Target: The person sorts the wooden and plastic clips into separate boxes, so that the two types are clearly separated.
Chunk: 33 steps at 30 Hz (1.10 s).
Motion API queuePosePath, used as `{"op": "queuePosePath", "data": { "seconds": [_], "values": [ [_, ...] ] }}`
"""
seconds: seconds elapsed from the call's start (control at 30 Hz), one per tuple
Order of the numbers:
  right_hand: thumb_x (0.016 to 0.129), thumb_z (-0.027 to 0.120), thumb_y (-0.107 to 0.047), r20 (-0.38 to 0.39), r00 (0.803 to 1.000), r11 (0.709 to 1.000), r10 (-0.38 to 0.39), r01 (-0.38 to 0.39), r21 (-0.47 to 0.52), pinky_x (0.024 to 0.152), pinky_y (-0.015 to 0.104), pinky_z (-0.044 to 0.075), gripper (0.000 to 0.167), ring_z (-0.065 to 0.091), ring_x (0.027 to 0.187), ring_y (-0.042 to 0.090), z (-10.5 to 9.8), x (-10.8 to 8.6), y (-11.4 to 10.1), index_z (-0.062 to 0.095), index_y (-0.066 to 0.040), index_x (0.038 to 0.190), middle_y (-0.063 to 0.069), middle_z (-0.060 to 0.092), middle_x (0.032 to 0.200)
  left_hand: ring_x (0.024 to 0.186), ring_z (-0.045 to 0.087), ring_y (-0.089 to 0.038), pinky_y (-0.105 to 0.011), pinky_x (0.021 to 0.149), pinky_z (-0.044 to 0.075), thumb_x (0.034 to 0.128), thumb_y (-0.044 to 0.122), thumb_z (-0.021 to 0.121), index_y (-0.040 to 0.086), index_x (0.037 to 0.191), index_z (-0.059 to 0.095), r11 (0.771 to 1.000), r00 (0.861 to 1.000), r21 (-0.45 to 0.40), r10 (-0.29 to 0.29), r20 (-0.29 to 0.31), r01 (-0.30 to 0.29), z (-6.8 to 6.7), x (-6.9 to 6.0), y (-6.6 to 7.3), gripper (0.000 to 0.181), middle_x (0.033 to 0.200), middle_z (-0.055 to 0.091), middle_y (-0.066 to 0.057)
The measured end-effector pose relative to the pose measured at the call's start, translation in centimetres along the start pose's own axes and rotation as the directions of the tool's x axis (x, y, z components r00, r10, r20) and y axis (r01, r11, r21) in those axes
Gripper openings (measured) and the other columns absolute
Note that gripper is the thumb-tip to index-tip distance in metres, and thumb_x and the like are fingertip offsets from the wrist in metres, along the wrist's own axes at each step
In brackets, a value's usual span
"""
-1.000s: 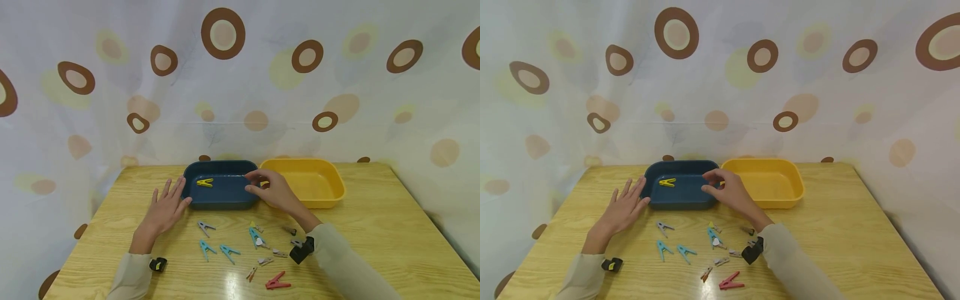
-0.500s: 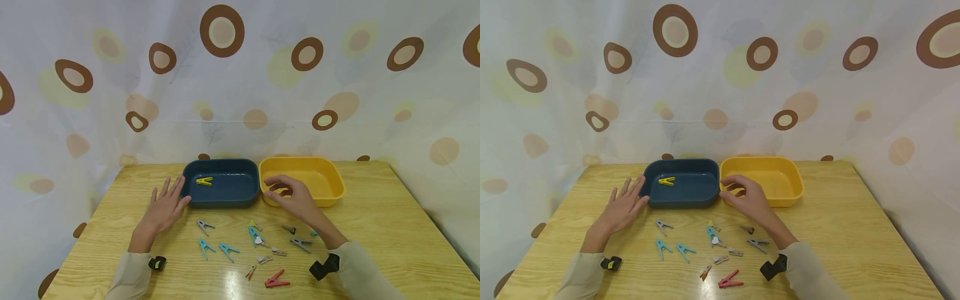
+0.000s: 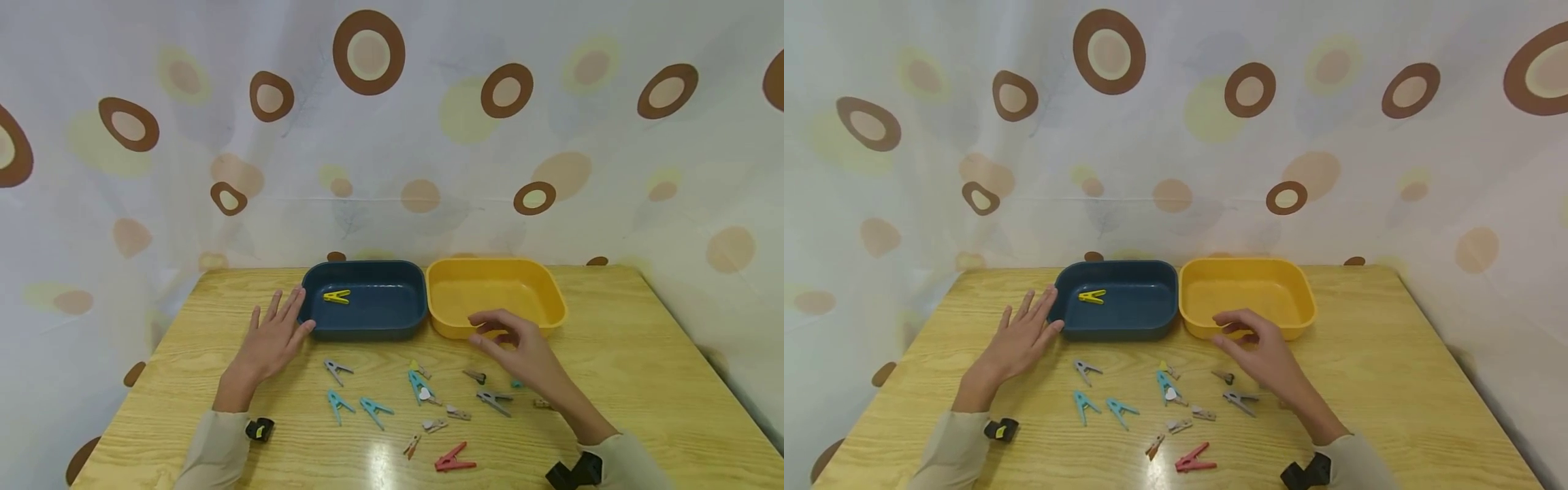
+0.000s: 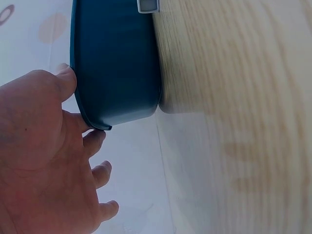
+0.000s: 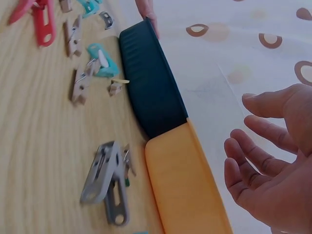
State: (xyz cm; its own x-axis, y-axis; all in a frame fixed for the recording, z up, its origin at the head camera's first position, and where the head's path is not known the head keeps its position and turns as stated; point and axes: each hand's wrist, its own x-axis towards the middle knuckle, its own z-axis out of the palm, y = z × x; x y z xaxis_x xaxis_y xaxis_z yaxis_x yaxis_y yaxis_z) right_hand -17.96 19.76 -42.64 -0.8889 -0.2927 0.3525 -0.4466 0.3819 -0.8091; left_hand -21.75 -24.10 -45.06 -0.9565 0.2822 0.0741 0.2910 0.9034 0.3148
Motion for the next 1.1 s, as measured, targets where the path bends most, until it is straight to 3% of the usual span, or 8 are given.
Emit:
{"op": "queuePosePath", "data": {
  "seconds": [0.17,0.4,0.73,1.1],
  "values": [
    [0.099,0.069,-0.009,-0.005,1.000,1.000,0.023,-0.023,0.012,0.082,0.025,0.055,0.027,0.065,0.102,0.013,-1.0,-1.5,0.9,0.067,-0.001,0.126,0.014,0.069,0.119,0.156,0.003,-0.040,-0.070,0.118,0.001,0.1112,0.049,0.033,0.008,0.165,0.014,1.000,1.000,-0.004,-0.001,0.000,0.001,0.1,0.0,-0.1,0.071,0.171,0.011,-0.010],
    [0.098,0.070,-0.005,-0.038,0.999,0.999,0.036,-0.036,-0.017,0.080,0.023,0.056,0.027,0.065,0.103,0.017,-2.4,-3.2,2.4,0.069,-0.001,0.125,0.002,0.070,0.116,0.157,0.001,-0.039,-0.070,0.118,-0.001,0.1113,0.049,0.033,0.008,0.165,0.013,1.000,1.000,-0.010,0.000,0.005,0.000,0.0,0.1,-0.1,0.071,0.172,0.010,-0.010],
    [0.098,0.070,-0.006,-0.034,0.996,0.997,0.077,-0.078,-0.029,0.079,0.024,0.057,0.028,0.066,0.100,0.011,-3.6,-4.3,4.5,0.068,-0.001,0.126,0.018,0.070,0.116,0.157,0.002,-0.039,-0.070,0.118,0.000,0.1113,0.049,0.033,0.009,0.166,0.012,1.000,1.000,-0.005,-0.005,0.008,0.005,0.0,0.0,-0.2,0.071,0.172,0.011,-0.010],
    [0.098,0.071,-0.009,0.008,0.991,0.989,0.136,-0.135,-0.062,0.078,0.024,0.057,0.028,0.067,0.098,0.010,-4.5,-5.0,6.5,0.068,0.001,0.124,0.017,0.071,0.114,0.156,0.005,-0.040,-0.070,0.118,0.002,0.1115,0.048,0.033,0.008,0.165,0.014,1.000,1.000,0.000,0.003,0.001,-0.003,0.0,0.1,0.0,0.070,0.171,0.012,-0.011]
  ]
}}
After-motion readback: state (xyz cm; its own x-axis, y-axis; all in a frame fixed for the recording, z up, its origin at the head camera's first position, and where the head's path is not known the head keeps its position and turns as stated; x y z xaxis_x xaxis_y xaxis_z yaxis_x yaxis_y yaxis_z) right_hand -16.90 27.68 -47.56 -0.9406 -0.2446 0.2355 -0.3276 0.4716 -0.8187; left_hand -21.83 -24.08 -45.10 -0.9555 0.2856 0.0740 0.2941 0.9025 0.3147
